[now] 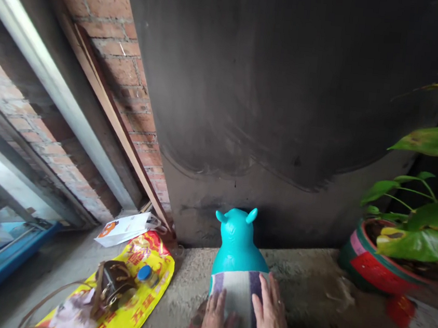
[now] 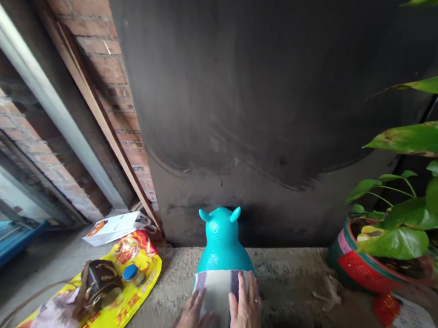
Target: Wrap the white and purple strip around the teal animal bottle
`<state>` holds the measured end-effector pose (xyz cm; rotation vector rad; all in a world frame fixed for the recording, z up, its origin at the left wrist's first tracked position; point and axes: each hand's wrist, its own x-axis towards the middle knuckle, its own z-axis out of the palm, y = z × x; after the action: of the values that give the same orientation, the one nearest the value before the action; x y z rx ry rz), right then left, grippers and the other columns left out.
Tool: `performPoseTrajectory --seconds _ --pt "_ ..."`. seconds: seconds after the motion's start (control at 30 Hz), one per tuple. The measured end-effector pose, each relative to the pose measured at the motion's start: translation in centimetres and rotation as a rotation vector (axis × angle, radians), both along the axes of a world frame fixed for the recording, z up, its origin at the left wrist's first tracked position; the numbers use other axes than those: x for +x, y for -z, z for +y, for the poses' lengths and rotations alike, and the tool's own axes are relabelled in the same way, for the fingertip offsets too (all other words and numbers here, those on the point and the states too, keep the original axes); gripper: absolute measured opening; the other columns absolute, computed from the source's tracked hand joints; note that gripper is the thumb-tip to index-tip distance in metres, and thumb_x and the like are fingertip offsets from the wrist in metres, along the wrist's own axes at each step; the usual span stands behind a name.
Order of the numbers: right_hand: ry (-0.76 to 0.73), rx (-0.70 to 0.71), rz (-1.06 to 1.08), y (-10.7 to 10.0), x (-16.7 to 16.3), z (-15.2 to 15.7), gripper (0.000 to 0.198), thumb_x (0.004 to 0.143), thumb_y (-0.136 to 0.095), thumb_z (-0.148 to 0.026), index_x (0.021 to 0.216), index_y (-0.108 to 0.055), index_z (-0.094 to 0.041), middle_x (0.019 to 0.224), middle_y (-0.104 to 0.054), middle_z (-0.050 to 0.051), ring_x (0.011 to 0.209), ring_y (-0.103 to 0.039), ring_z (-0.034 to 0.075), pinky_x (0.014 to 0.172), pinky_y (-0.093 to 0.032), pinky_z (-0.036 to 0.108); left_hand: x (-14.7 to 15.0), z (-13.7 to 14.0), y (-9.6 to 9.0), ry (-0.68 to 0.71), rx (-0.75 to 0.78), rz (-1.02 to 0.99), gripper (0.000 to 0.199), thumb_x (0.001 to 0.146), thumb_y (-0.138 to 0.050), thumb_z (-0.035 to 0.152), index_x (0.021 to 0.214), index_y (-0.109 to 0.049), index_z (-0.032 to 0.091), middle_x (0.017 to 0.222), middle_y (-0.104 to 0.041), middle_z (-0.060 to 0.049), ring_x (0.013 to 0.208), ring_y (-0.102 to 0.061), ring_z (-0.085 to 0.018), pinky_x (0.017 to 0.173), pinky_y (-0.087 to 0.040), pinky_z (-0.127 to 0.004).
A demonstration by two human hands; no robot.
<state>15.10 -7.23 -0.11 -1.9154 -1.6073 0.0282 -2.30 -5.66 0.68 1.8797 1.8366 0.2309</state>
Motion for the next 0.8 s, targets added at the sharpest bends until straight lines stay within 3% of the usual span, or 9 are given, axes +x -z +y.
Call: performPoseTrajectory --seconds 0.07,0.17,0.23,0.3,0.4,0.53,0.63,0.8 --pt "0.038 0.011 -0.075 3.6 -0.9 0.4 0.054 0.094 -0.036 -0.046 0.143 -0.038 -0.026 0.15 -0.038 0.013 0.135 -0.041 0.034 0.091 -0.054 0.053 1.1 0.4 2.2 -0.01 0.051 0.033 0.058 0.085 -0.044 0.027 0.141 -0.039 0.014 0.154 -0.034 -0.011 0.144 -0.029 -0.025 0.118 -0.03 -0.041" --pt "0.016 -0.016 -0.208 9.3 -1.1 0.4 0.051 0.089 -0.042 -0.045 0.137 -0.048 -0.029 0.141 -0.049 0.015 0.124 -0.051 0.042 0.079 -0.056 0.059 2.5 0.8 5.1 -0.077 0.043 0.171 0.061 0.083 -0.048 0.035 0.141 -0.039 0.017 0.153 -0.03 -0.011 0.143 -0.028 -0.03 0.109 -0.042 -0.047" --pt "0.015 -0.035 -0.257 11.0 -1.0 1.0 0.05 0.087 -0.043 -0.042 0.136 -0.05 -0.031 0.14 -0.05 0.015 0.123 -0.051 0.044 0.078 -0.054 0.064 3.2 1.5 6.1 -0.131 0.035 0.256 0.063 0.082 -0.049 0.04 0.141 -0.038 0.021 0.152 -0.028 -0.011 0.142 -0.03 -0.032 0.098 -0.05 -0.048" --pt "0.021 -0.051 -0.256 10.6 -1.2 2.6 0.053 0.087 -0.041 -0.038 0.14 -0.044 -0.031 0.146 -0.043 0.013 0.13 -0.045 0.042 0.085 -0.05 0.068 3.7 2.7 6.1 -0.13 0.052 0.288 0.061 0.084 -0.045 0.04 0.142 -0.035 0.023 0.153 -0.026 -0.011 0.142 -0.03 -0.031 0.099 -0.048 -0.05" --pt "0.017 -0.068 -0.222 7.9 -1.7 6.0 0.055 0.088 -0.037 -0.032 0.143 -0.038 -0.03 0.151 -0.035 0.009 0.137 -0.036 0.038 0.097 -0.044 0.067 4.0 5.1 4.6 -0.119 0.038 0.264 0.059 0.088 -0.038 0.035 0.144 -0.028 0.021 0.155 -0.021 -0.01 0.145 -0.023 -0.03 0.108 -0.04 -0.055" --pt "-0.002 -0.045 -0.216 5.7 -1.7 9.1 0.055 0.087 -0.036 -0.034 0.142 -0.04 -0.029 0.15 -0.038 0.01 0.136 -0.038 0.038 0.094 -0.046 0.066 4.0 7.3 2.4 -0.105 -0.012 0.2 0.058 0.091 -0.034 0.035 0.146 -0.022 0.018 0.157 -0.017 -0.012 0.146 -0.018 -0.031 0.112 -0.035 -0.056" --pt "0.005 -0.013 -0.225 6.2 -1.6 8.3 0.055 0.086 -0.035 -0.037 0.14 -0.043 -0.036 0.145 -0.045 0.007 0.13 -0.046 0.038 0.088 -0.05 0.065 3.8 6.8 1.9 -0.099 -0.023 0.19 0.058 0.092 -0.033 0.037 0.146 -0.021 0.019 0.157 -0.017 -0.01 0.146 -0.018 -0.029 0.112 -0.035 -0.054" --pt "0.092 -0.033 -0.253 9.4 -2.6 2.1 0.043 0.084 -0.044 -0.043 0.119 -0.065 -0.03 0.126 -0.062 0.012 0.118 -0.056 0.044 0.083 -0.052 0.065 3.1 2.9 3.5 -0.051 0.011 0.21 0.063 0.084 -0.048 0.04 0.142 -0.032 0.02 0.152 -0.026 -0.013 0.142 -0.029 -0.029 0.104 -0.045 -0.048"
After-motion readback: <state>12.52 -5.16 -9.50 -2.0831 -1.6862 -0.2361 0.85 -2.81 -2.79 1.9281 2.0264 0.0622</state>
